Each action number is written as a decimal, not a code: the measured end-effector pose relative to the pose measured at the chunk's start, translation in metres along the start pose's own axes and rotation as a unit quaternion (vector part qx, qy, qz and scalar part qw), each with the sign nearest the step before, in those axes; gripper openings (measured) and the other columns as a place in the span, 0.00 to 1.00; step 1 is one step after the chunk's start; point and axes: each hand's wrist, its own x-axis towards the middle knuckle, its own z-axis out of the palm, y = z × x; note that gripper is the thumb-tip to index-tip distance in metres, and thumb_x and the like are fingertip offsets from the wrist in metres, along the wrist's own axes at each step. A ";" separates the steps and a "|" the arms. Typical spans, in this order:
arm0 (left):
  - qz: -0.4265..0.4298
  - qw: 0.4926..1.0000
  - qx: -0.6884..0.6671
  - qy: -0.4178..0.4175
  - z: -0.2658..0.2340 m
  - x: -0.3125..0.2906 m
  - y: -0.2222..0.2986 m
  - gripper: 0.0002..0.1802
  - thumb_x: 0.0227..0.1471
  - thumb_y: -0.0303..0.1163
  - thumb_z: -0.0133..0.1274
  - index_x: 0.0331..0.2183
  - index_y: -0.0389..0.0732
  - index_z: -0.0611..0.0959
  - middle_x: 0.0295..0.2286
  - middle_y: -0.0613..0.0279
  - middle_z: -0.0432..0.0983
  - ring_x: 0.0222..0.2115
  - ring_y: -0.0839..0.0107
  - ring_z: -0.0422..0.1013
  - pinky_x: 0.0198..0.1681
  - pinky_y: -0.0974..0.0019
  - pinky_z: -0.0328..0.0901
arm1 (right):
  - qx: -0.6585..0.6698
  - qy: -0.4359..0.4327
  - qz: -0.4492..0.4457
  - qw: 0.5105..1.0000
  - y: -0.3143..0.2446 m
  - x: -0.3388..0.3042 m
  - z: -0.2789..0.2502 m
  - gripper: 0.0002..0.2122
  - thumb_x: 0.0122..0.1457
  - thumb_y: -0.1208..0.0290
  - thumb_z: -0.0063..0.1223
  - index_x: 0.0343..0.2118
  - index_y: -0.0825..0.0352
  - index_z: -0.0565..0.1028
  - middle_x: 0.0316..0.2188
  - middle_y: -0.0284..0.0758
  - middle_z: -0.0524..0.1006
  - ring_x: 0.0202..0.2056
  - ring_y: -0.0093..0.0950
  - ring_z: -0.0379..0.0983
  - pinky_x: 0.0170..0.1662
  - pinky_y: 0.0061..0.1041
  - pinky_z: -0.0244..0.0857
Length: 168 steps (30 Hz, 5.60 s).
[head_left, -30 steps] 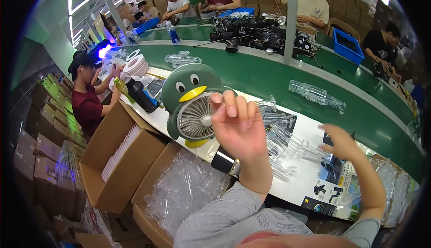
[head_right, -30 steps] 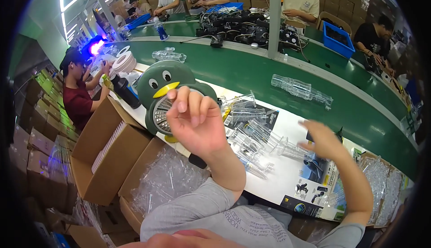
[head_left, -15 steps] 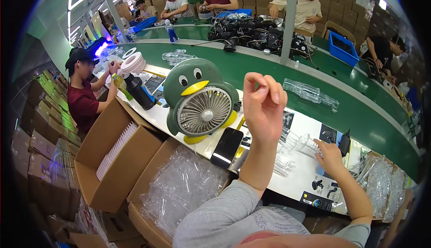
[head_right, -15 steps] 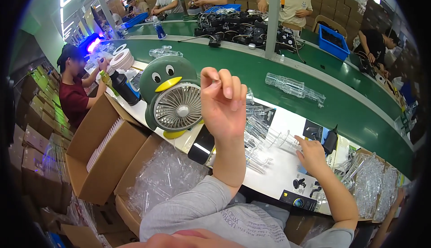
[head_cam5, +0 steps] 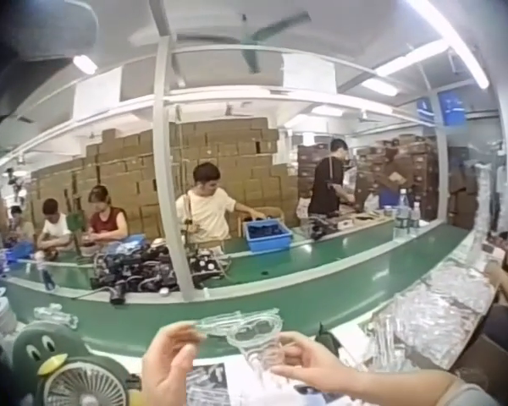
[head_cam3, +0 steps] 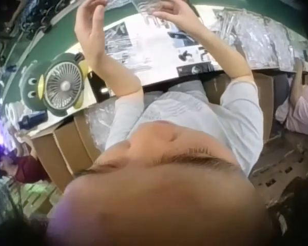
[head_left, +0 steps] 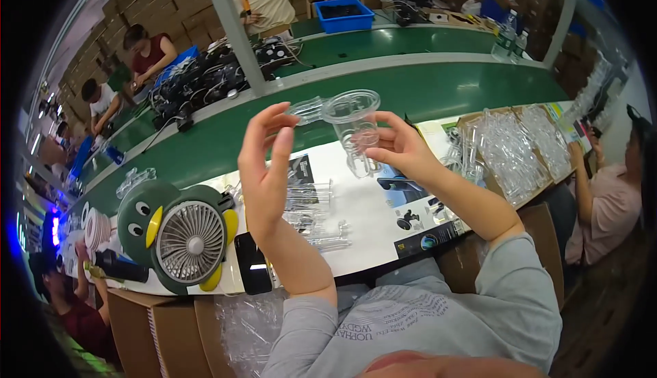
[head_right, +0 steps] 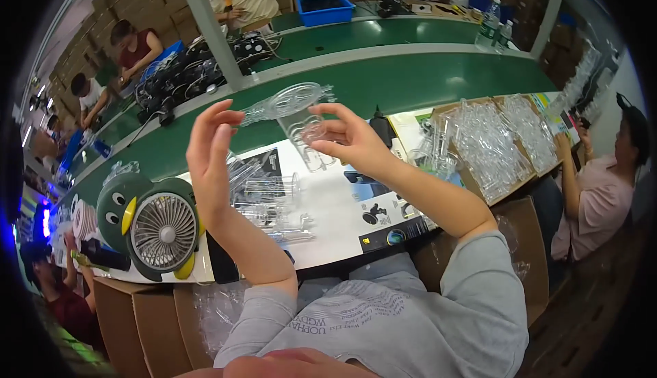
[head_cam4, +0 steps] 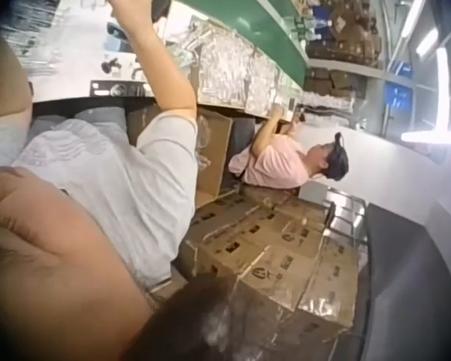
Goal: Assembling plastic components by applying liquid adhesive from a bottle to a clear plastic cup and joining it to a larger plastic housing.
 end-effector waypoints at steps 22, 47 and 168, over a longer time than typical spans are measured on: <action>0.000 0.996 -0.026 0.080 -0.014 0.000 -0.010 0.15 0.48 0.29 0.52 0.38 0.32 0.72 0.33 0.54 0.74 0.35 0.68 0.70 0.44 0.68 0.61 | -0.804 -0.115 -0.126 0.570 0.068 0.018 -0.150 0.17 0.43 0.74 0.52 0.39 0.55 0.68 0.28 0.31 0.69 0.36 0.29 0.67 0.37 0.27 0.61; -0.048 0.999 -0.019 0.017 -0.009 0.010 -0.031 0.18 0.48 0.25 0.51 0.42 0.32 0.69 0.34 0.57 0.72 0.38 0.72 0.69 0.42 0.72 0.61 | -0.252 0.237 -0.345 0.873 -0.038 0.036 -0.035 0.25 0.45 0.78 0.56 0.48 0.63 0.61 0.32 0.31 0.72 0.26 0.17 0.67 0.29 0.15 0.62; 0.076 0.970 0.231 -0.012 0.020 -0.014 0.016 0.29 0.29 0.21 0.62 0.40 0.33 0.74 0.37 0.57 0.72 0.38 0.70 0.68 0.44 0.67 0.61 | 0.209 0.177 -0.225 0.935 -0.052 -0.024 0.030 0.22 0.40 0.69 0.55 0.41 0.69 0.66 0.37 0.35 0.68 0.35 0.23 0.69 0.39 0.20 0.66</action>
